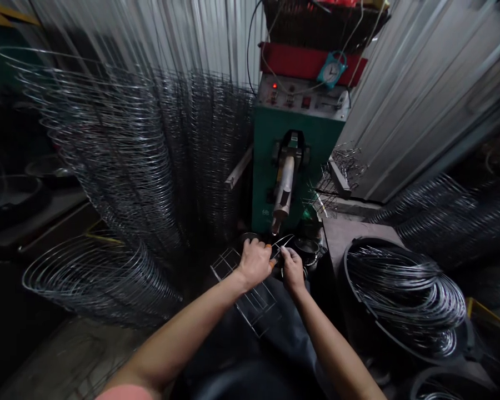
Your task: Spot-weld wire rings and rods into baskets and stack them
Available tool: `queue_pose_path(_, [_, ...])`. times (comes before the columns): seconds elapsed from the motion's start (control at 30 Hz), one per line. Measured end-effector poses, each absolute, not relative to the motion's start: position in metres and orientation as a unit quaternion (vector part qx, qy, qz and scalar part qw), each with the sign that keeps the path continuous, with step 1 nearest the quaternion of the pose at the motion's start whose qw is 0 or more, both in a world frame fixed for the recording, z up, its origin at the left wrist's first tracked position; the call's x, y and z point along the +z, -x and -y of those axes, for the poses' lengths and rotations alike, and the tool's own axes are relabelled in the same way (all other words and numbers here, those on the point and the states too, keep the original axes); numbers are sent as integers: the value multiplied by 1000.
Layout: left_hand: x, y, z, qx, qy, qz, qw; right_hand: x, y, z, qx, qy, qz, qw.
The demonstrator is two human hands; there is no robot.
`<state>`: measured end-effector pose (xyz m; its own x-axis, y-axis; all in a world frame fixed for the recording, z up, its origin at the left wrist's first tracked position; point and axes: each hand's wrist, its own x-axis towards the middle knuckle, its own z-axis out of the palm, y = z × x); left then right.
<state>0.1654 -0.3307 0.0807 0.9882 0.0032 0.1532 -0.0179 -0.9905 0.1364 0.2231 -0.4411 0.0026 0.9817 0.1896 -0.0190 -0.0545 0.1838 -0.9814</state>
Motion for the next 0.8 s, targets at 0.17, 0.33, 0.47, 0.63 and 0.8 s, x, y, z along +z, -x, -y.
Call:
queue_pose_path(0.17, [81,-181,322,60,-996,5,65,5,-237,433,73,628,48,773])
queue_pose_path(0.33, [85,-195,319,42,-997,-10,58,1,-253,426,74,617,59,781])
queue_pose_path(0.47, [88,-200,319,32,-997,-19,69,1,-262,423,98,607,42,788])
queue_pose_path(0.63, [90,-198,323,26,-996,-33,73,6,-246,452,180,641,66,743])
queue_pose_path(0.8, [88,-190,326,46,-994,-69,67,-5,-196,496,278,708,187,622])
